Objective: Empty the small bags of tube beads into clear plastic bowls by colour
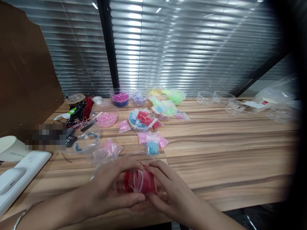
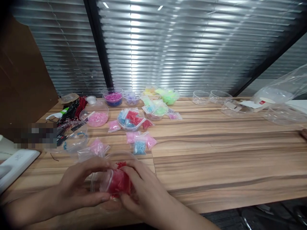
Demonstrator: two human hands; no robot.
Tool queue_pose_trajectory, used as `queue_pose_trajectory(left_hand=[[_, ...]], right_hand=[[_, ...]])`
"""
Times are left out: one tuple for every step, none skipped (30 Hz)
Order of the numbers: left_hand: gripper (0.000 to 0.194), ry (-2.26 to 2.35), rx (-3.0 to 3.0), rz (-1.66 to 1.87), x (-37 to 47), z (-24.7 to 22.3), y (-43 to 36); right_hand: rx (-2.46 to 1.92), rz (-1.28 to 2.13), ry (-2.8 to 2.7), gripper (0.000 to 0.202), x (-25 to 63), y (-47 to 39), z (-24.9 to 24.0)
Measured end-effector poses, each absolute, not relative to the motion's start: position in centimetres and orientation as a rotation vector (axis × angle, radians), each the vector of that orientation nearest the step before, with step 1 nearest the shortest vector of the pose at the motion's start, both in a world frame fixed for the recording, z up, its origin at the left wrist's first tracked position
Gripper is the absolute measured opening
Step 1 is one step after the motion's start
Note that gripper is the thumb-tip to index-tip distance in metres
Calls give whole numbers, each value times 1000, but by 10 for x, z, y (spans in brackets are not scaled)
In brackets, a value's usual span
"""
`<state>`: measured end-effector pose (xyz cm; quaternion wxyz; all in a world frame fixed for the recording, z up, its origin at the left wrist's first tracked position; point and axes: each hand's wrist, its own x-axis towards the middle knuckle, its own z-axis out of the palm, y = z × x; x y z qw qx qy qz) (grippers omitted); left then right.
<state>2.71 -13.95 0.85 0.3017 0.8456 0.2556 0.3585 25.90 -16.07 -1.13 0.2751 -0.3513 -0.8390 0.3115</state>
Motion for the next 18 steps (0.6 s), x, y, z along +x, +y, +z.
queue_pose_trajectory(left_hand=[[57, 707, 2251, 931, 26, 8, -139], [55, 722, 2263, 909, 25, 7, -139], [54, 728, 2280, 885, 24, 6, -138], [54, 725, 2298, 855, 24, 5, -138], [54, 721, 2314, 815, 25, 4, -137], [56, 715, 2329, 780, 25, 2, -136], [58, 715, 2341, 744, 26, 0, -135], [60, 718, 2349, 716, 27, -2, -135], [63, 716, 2354, 707, 28, -3, -135], [65, 708, 2353, 696, 29, -4, -135], [67, 704, 2341, 676, 30, -4, -135], [67, 708, 2315, 641, 31, -3, -135], [68, 719, 2280, 594, 32, -1, -136], [67, 737, 2239, 540, 34, 2, -136], [67, 763, 2197, 497, 35, 4, -137], [66, 788, 2164, 481, 36, 6, -137], [66, 806, 2144, 488, 37, 8, -137], [66, 819, 2131, 497, 37, 8, -137]], right_hand=[[-972, 823, -2257, 51, 263, -161, -10], [-999, 816, -2257, 50, 266, -160, -9], [-1024, 815, -2260, 48, 269, -160, -7], [-1042, 822, -2259, 47, 271, -160, -5], [-1053, 839, -2251, 47, 273, -160, -3], [-1059, 866, -2236, 47, 275, -160, -1], [-1061, 902, -2212, 48, 276, -160, 1], [-1059, 936, -2181, 49, 276, -160, 2], [-1049, 962, -2148, 51, 276, -159, 3], [-1034, 978, -2119, 52, 276, -159, 4], [-1014, 984, -2097, 54, 275, -158, 5], [-991, 979, -2080, 55, 274, -158, 5], [-968, 974, -2072, 57, 272, -157, 5], [-954, 970, -2072, 57, 271, -156, 6], [-948, 968, -2078, 58, 269, -155, 6], [-948, 967, -2085, 58, 267, -154, 6], [-949, 966, -2091, 58, 265, -153, 7], [-948, 966, -2097, 59, 264, -153, 7]])
